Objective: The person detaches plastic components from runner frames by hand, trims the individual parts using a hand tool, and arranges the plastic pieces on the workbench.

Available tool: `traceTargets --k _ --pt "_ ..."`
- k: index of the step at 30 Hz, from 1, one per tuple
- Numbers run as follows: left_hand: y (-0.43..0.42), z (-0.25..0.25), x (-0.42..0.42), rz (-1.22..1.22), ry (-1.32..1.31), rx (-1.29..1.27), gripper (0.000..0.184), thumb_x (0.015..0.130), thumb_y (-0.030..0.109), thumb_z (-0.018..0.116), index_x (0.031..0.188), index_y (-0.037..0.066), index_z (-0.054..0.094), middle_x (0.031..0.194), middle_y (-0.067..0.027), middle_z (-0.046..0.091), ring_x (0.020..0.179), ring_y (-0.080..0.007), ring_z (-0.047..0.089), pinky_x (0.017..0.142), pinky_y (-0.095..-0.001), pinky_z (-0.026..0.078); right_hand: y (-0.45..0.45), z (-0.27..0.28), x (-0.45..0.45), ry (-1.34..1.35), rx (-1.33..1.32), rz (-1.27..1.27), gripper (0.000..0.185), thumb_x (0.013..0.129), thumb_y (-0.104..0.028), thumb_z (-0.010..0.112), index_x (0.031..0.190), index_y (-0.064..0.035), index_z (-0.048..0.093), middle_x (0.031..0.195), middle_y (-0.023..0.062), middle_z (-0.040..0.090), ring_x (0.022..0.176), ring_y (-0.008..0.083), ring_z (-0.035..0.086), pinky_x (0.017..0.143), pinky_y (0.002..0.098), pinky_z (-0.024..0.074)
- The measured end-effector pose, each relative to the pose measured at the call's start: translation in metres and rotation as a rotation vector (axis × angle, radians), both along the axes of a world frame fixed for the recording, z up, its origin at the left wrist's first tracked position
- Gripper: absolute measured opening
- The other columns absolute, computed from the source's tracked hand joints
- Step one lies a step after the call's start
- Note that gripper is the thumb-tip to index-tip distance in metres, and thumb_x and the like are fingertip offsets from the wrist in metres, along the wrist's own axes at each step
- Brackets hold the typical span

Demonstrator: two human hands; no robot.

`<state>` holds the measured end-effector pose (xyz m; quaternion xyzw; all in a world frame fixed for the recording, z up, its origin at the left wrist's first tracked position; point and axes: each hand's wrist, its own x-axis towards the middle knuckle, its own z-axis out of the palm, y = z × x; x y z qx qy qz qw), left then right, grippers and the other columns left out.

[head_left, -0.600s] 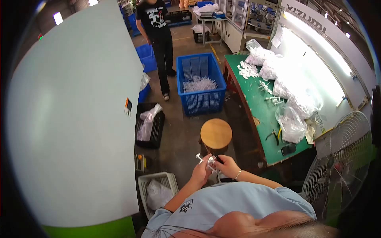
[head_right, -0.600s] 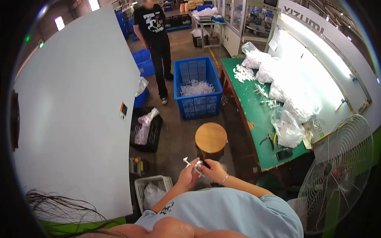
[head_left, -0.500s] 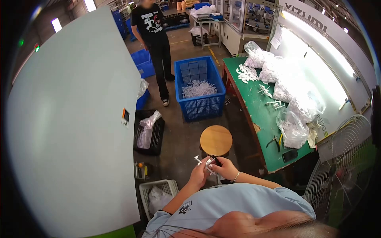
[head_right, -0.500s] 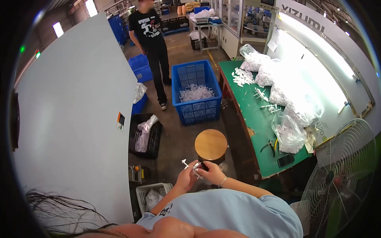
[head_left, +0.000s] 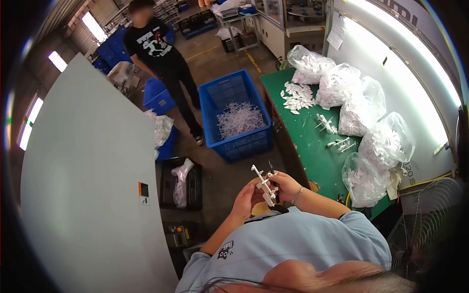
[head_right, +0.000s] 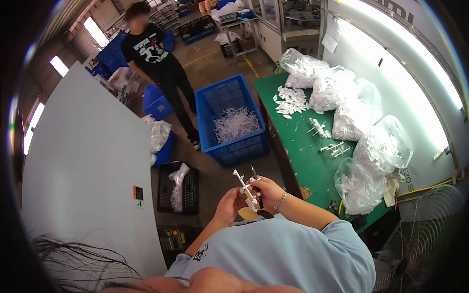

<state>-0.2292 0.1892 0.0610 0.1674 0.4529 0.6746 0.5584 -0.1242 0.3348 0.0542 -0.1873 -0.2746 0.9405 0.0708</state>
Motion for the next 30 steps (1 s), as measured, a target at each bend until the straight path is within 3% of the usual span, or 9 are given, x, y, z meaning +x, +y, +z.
traceTargets --k 5,7,11,13,17,18,24,27,30 --pt "0.087 -0.002 -0.02 -0.204 0.033 0.058 0.037 0.098 0.033 0.033 0.109 0.002 0.051 0.106 -0.0175 0.062 0.094 -0.0275 0.062 0.082 -0.0383 0.049 0.055 0.012 0.006 0.107 0.058 -0.16 0.016 0.092 -0.022 0.05 0.086 -0.0074 0.053 0.067 0.0001 0.05 0.052 0.0074 0.042 0.048 0.0237 0.0353" --pt "0.122 -0.002 -0.029 -0.321 -0.012 0.067 0.034 0.098 0.034 0.034 0.103 0.005 0.05 0.102 -0.0173 0.062 0.088 -0.0247 0.062 0.077 -0.0371 0.051 0.074 0.012 0.005 0.073 0.087 -0.308 0.016 0.092 -0.022 0.049 0.084 -0.008 0.052 0.066 -0.0001 0.049 0.052 0.0078 0.041 0.047 0.0248 0.0366" --pt "0.167 0.008 -0.044 -0.324 0.131 0.176 0.024 0.1 0.029 0.033 0.095 0.008 0.043 0.078 -0.0048 0.056 0.066 -0.0095 0.055 0.06 -0.0237 0.048 0.093 0.022 -0.008 0.122 0.055 -0.514 0.01 0.09 -0.017 0.048 0.086 -0.0083 0.051 0.067 0.0001 0.049 0.052 0.0075 0.04 0.049 0.0242 0.0379" --pt "0.178 0.01 -0.06 -0.29 0.175 0.199 0.023 0.099 0.029 0.035 0.09 0.009 0.042 0.069 -0.0029 0.052 0.046 -0.0043 0.043 0.041 -0.0191 0.037 0.09 0.019 -0.026 0.126 0.108 -0.569 0.016 0.092 -0.022 0.045 0.09 -0.0082 0.053 0.066 -0.0009 0.049 0.051 0.0064 0.039 0.047 0.0233 0.0363" --pt "0.195 0.023 -0.106 -0.271 0.201 0.114 0.023 0.099 0.026 0.036 0.085 0.009 0.042 0.06 -0.0018 0.048 0.047 -0.0049 0.042 0.042 -0.0183 0.035 0.074 0.028 -0.058 -0.395 0.063 -0.678 0.035 0.096 -0.031 0.034 0.091 -0.0054 0.057 0.065 -0.0031 0.047 0.049 0.0054 0.036 0.045 0.0215 0.0318" --pt "0.192 0.021 -0.113 -0.243 0.246 0.109 0.023 0.099 0.026 0.037 0.084 0.009 0.042 0.059 -0.0013 0.047 0.046 -0.0043 0.041 0.042 -0.0181 0.035 0.066 0.024 -0.063 -0.491 0.258 -0.672 0.033 0.096 -0.029 0.035 0.09 -0.005 0.057 0.064 -0.0034 0.046 0.049 0.0046 0.034 0.045 0.0216 0.0319" --pt "0.18 0.025 -0.143 -0.281 0.222 0.085 0.025 0.098 0.025 0.039 0.08 0.009 0.043 0.061 -0.0004 0.048 0.048 -0.0034 0.042 0.044 -0.0189 0.036 0.047 0.016 -0.097 -0.525 0.993 -0.5 0.017 0.089 -0.016 0.049 0.086 0.0005 0.053 0.07 0.0044 0.053 0.063 0.0118 0.046 0.057 0.027 0.0401" --pt "0.179 0.027 -0.148 -0.315 0.272 0.085 0.027 0.098 0.025 0.04 0.076 0.009 0.044 0.063 0.0005 0.048 0.052 -0.0028 0.043 0.047 -0.0187 0.037 0.047 0.029 -0.116 -0.432 0.975 -0.646 0.015 0.087 -0.014 0.052 0.085 0.001 0.053 0.071 0.0069 0.054 0.062 0.013 0.047 0.057 0.0275 0.0413" --pt "0.178 0.034 -0.148 -0.331 0.293 0.094 0.029 0.098 0.024 0.04 0.073 0.009 0.044 0.065 0.0013 0.048 0.056 -0.0022 0.044 0.05 -0.0187 0.038 0.049 0.026 -0.118 -0.378 0.843 -0.645 0.017 0.091 -0.018 0.05 0.089 -0.0014 0.053 0.076 0.0026 0.055 0.067 0.0086 0.049 0.06 0.0245 0.0433"
